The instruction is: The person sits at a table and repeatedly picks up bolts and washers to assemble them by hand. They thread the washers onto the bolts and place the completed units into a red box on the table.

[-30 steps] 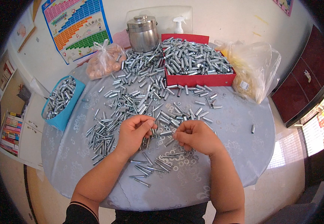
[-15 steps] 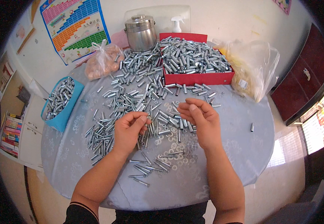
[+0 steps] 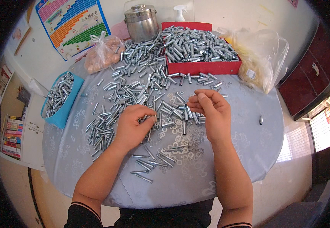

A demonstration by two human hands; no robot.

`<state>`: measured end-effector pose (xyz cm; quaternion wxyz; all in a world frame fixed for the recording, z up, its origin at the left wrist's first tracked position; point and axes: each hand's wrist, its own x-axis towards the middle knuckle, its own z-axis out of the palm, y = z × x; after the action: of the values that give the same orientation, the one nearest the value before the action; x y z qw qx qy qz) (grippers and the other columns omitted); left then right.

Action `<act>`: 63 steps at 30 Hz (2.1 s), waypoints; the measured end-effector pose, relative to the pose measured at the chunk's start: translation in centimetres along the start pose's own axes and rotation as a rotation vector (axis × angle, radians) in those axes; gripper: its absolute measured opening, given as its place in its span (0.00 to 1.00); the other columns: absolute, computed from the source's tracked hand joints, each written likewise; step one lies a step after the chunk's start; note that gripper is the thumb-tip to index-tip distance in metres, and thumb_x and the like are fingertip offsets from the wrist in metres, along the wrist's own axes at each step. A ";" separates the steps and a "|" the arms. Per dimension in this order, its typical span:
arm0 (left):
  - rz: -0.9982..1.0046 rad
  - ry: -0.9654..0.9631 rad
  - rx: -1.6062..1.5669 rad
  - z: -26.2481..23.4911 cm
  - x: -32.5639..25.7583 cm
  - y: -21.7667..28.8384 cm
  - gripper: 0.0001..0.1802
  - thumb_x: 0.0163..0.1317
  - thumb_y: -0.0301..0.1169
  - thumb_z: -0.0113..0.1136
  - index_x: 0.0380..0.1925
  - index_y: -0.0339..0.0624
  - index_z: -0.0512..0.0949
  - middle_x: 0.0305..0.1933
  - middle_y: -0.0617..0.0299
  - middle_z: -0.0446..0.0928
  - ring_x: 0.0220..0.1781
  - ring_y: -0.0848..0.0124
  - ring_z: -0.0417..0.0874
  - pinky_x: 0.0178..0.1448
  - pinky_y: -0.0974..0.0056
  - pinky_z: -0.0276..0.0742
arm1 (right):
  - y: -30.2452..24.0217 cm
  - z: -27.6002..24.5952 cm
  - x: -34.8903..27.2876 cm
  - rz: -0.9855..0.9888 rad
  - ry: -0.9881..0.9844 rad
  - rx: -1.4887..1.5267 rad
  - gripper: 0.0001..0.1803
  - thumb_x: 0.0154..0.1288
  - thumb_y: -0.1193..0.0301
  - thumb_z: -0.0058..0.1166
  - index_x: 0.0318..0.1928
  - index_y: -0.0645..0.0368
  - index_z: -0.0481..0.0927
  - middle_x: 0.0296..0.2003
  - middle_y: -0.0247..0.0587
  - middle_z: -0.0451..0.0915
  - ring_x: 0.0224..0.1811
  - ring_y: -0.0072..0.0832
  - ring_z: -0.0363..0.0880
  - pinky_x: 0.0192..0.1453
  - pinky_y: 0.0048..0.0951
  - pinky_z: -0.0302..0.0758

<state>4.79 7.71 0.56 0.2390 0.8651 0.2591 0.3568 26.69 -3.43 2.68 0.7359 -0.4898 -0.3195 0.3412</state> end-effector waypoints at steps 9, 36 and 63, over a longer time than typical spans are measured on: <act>0.165 -0.133 0.203 1.0 -0.8 1.5 0.13 0.52 0.35 0.70 0.38 0.46 0.86 0.44 0.60 0.78 0.47 0.59 0.76 0.53 0.58 0.73 | 0.1 -0.1 0.0 -0.001 -0.006 -0.036 0.11 0.73 0.72 0.52 0.48 0.67 0.80 0.38 0.45 0.85 0.38 0.29 0.85 0.44 0.28 0.82; 0.023 -0.098 -0.010 0.4 -0.2 0.3 0.15 0.50 0.34 0.73 0.38 0.43 0.85 0.41 0.59 0.82 0.46 0.59 0.78 0.54 0.58 0.73 | 1.1 1.0 -0.7 -0.032 -0.028 -0.391 0.07 0.68 0.75 0.58 0.42 0.67 0.82 0.30 0.31 0.82 0.31 0.15 0.77 0.36 0.19 0.74; 0.136 -0.068 0.332 0.5 -0.4 0.9 0.13 0.50 0.36 0.71 0.32 0.40 0.84 0.42 0.61 0.79 0.46 0.59 0.76 0.51 0.58 0.74 | 0.5 1.6 -1.5 -0.058 -0.201 -0.934 0.10 0.66 0.71 0.58 0.46 0.61 0.79 0.41 0.50 0.82 0.39 0.45 0.83 0.45 0.38 0.78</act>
<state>5.16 6.67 0.58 0.0765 0.9197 0.2472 0.2951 24.50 -3.70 2.54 0.4118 -0.7235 -0.5218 0.1861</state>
